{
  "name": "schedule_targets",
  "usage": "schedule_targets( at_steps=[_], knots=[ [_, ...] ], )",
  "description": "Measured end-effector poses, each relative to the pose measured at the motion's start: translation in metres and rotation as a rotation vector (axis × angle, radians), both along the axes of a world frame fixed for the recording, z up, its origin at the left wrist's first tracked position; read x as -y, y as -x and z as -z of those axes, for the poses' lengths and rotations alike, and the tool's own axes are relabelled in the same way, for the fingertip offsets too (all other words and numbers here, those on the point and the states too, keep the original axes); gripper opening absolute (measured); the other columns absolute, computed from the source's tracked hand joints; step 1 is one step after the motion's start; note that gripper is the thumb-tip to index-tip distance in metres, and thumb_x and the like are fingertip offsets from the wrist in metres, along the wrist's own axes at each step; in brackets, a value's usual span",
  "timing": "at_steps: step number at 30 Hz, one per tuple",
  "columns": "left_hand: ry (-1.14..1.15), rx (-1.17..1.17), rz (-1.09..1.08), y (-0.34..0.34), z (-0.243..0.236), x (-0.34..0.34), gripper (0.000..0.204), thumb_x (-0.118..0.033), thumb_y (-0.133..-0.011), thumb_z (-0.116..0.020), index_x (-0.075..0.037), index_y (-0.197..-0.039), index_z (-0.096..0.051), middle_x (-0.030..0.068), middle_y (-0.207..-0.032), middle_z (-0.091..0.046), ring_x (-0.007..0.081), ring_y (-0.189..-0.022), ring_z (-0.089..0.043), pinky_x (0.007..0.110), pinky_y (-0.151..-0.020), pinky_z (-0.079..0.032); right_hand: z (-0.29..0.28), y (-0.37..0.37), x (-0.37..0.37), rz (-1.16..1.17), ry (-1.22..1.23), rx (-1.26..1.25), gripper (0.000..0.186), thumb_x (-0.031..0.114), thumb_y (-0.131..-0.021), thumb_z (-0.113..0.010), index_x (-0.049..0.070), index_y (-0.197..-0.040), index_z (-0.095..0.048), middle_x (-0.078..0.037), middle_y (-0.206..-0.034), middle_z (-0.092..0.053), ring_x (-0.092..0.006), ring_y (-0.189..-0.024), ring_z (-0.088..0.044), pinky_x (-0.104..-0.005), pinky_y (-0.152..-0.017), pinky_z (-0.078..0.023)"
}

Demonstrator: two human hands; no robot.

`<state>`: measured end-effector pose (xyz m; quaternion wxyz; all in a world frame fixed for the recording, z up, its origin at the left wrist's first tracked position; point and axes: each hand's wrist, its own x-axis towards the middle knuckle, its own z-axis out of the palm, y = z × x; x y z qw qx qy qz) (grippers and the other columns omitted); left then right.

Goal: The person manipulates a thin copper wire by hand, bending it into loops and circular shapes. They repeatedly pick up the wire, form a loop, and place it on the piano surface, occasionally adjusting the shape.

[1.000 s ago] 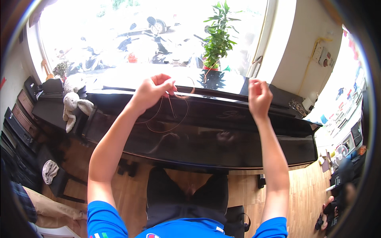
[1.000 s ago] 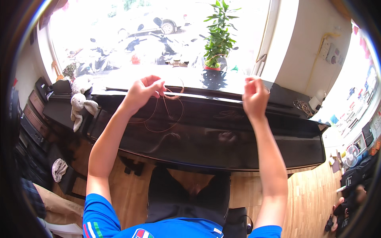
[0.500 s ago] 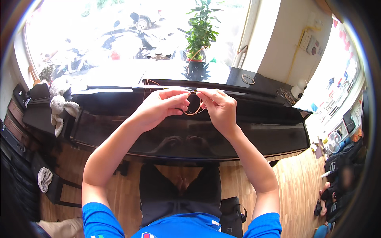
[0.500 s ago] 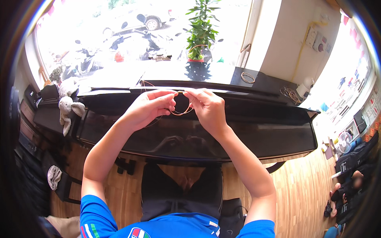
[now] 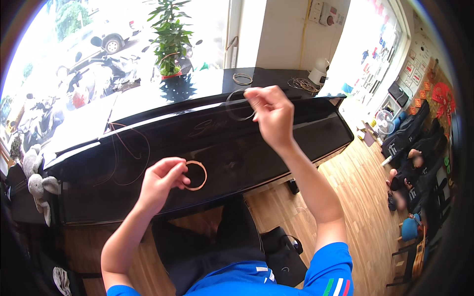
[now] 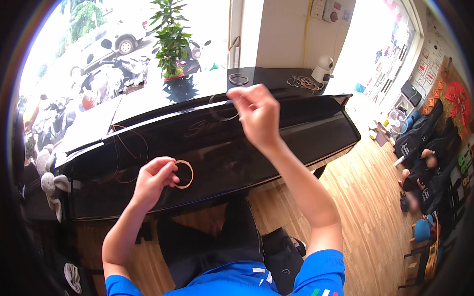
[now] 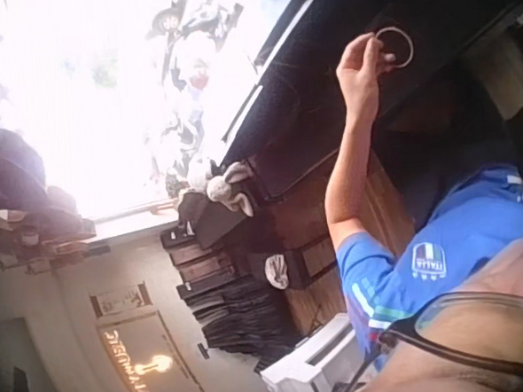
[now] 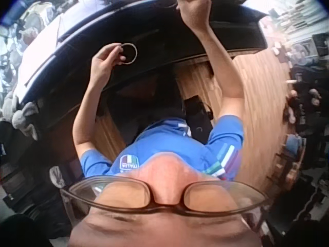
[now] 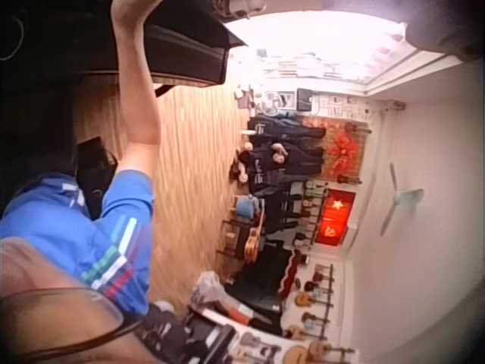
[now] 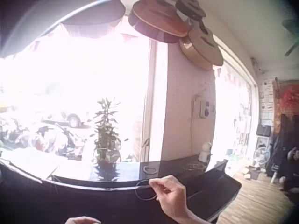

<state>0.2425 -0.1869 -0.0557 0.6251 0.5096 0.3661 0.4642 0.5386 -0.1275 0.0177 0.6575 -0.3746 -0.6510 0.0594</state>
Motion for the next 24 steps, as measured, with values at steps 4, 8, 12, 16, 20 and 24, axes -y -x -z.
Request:
schedule_targets(
  at_steps=[4, 8, 12, 16, 20, 24],
  knots=[
    [-0.103, -0.049, -0.008, -0.019, 0.054, -0.008, 0.020, -0.008, -0.097, -0.064, 0.004, -0.113, -0.064, 0.0092, -0.095, -0.069, 0.0155, -0.076, -0.071, 0.026, -0.065, -0.058, -0.022, -0.123, -0.044, 0.377, 0.074, -0.034, 0.018, 0.016, -0.093, -0.070, 0.001, -0.103, -0.075, -0.007, -0.088, -0.066, -0.0101, -0.059, -0.062, -0.0244, -0.048, -0.054],
    [-0.158, -0.023, -0.090, -0.030, 0.051, -0.009, 0.017, -0.006, -0.096, -0.064, 0.004, -0.110, -0.065, 0.0094, -0.093, -0.069, 0.0152, -0.076, -0.071, 0.025, -0.062, -0.058, -0.028, -0.219, -0.083, 0.649, 0.335, -0.104, 0.021, 0.018, -0.093, -0.069, 0.001, -0.104, -0.075, -0.006, -0.073, -0.069, -0.0102, -0.054, -0.062, -0.0250, -0.047, -0.053],
    [-0.167, -0.043, -0.121, -0.025, 0.056, -0.006, 0.015, -0.005, -0.096, -0.064, 0.004, -0.109, -0.066, 0.0091, -0.092, -0.069, 0.0147, -0.076, -0.071, 0.025, -0.061, -0.057, -0.020, -0.263, -0.124, 0.717, 0.533, -0.153, 0.024, 0.021, -0.091, -0.071, 0.001, -0.104, -0.075, -0.007, -0.073, -0.070, -0.0118, -0.053, -0.064, -0.0262, -0.050, -0.053],
    [-0.149, -0.015, -0.153, -0.021, 0.057, -0.004, 0.015, -0.006, -0.096, -0.064, 0.003, -0.108, -0.066, 0.0098, -0.091, -0.069, 0.0150, -0.073, -0.070, 0.025, -0.059, -0.056, 0.003, -0.301, -0.164, 0.654, 0.614, -0.248, 0.025, 0.017, -0.087, -0.076, -0.005, -0.098, -0.074, -0.009, -0.071, -0.069, -0.0136, -0.052, -0.064, -0.0261, -0.050, -0.055],
    [-0.162, -0.014, -0.161, -0.024, 0.057, -0.006, 0.013, -0.005, -0.096, -0.063, 0.003, -0.107, -0.066, 0.0090, -0.091, -0.068, 0.0146, -0.073, -0.069, 0.025, -0.060, -0.056, 0.010, -0.313, -0.181, 0.911, 0.612, -0.019, 0.036, 0.029, -0.088, -0.074, -0.006, -0.097, -0.070, -0.011, -0.071, -0.070, -0.0176, -0.049, -0.067, -0.0310, -0.059, -0.056],
    [-0.189, -0.038, -0.117, -0.032, 0.058, -0.009, 0.014, -0.004, -0.096, -0.063, 0.003, -0.109, -0.065, 0.0092, -0.091, -0.067, 0.0141, -0.073, -0.069, 0.025, -0.061, -0.056, -0.018, -0.294, -0.179, 1.075, 0.228, 0.051, 0.035, 0.034, -0.084, -0.075, 0.005, -0.102, -0.073, -0.011, -0.086, -0.074, -0.0238, -0.079, -0.073, -0.0365, -0.076, -0.056]
  ],
)
